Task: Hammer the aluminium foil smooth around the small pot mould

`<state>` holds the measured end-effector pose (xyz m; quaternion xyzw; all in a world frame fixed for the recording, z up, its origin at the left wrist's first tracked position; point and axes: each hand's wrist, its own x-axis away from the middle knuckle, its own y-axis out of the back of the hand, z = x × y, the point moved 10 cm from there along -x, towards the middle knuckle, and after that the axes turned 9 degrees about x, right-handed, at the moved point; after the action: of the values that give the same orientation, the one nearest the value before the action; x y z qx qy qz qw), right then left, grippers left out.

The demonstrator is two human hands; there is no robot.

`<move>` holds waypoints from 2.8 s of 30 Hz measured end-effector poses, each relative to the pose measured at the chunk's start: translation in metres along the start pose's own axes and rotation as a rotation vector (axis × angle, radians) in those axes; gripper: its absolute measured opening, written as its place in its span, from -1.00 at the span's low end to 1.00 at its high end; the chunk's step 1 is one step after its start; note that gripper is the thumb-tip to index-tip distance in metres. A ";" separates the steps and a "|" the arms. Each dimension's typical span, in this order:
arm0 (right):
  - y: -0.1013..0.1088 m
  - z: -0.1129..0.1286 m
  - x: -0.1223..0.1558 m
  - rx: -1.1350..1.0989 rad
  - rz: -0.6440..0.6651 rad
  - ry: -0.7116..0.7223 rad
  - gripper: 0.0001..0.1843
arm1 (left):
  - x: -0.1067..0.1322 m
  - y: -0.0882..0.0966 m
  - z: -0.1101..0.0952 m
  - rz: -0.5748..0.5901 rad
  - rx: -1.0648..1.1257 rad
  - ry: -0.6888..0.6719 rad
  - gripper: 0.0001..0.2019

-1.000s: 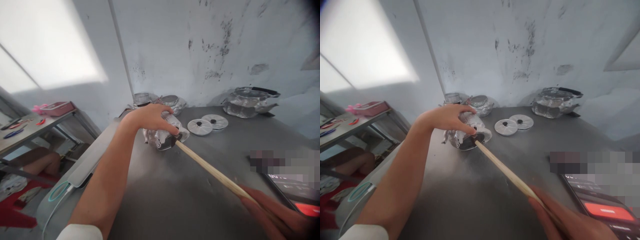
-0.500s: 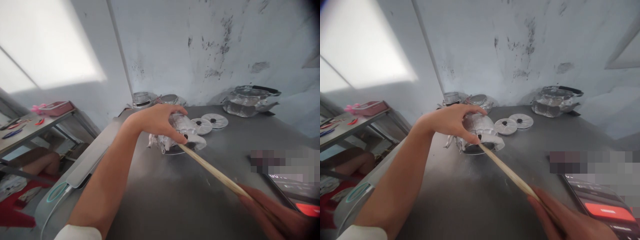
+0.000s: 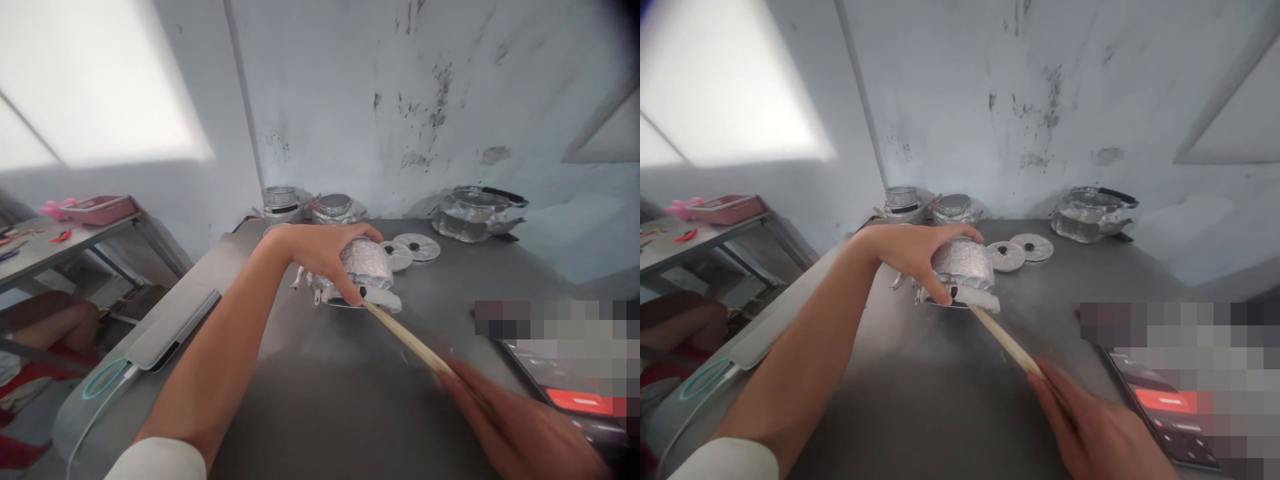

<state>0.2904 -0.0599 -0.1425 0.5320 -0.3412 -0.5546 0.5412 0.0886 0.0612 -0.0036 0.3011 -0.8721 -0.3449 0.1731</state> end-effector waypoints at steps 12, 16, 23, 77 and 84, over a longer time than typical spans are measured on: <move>0.008 0.061 -0.011 -0.212 0.365 -0.017 -0.64 | 0.017 0.010 0.009 -0.028 -0.050 0.068 0.04; -0.014 0.084 -0.008 -0.475 0.706 -0.091 -0.71 | 0.019 0.003 0.007 0.052 -0.087 0.074 0.08; -0.047 0.112 0.002 -0.777 0.877 -0.130 -0.71 | 0.023 -0.003 0.009 0.059 -0.163 0.125 -0.08; -0.014 0.032 -0.003 -0.752 0.792 -0.588 -0.42 | -0.014 -0.016 -0.005 -0.110 -0.256 0.054 0.05; -0.002 0.031 -0.009 -0.710 0.760 -0.586 -0.43 | -0.012 -0.021 -0.014 -0.075 -0.286 0.037 0.01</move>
<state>0.2593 -0.0569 -0.1360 -0.0157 -0.4366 -0.5258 0.7299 0.1135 0.0498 -0.0091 0.3121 -0.7989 -0.4662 0.2169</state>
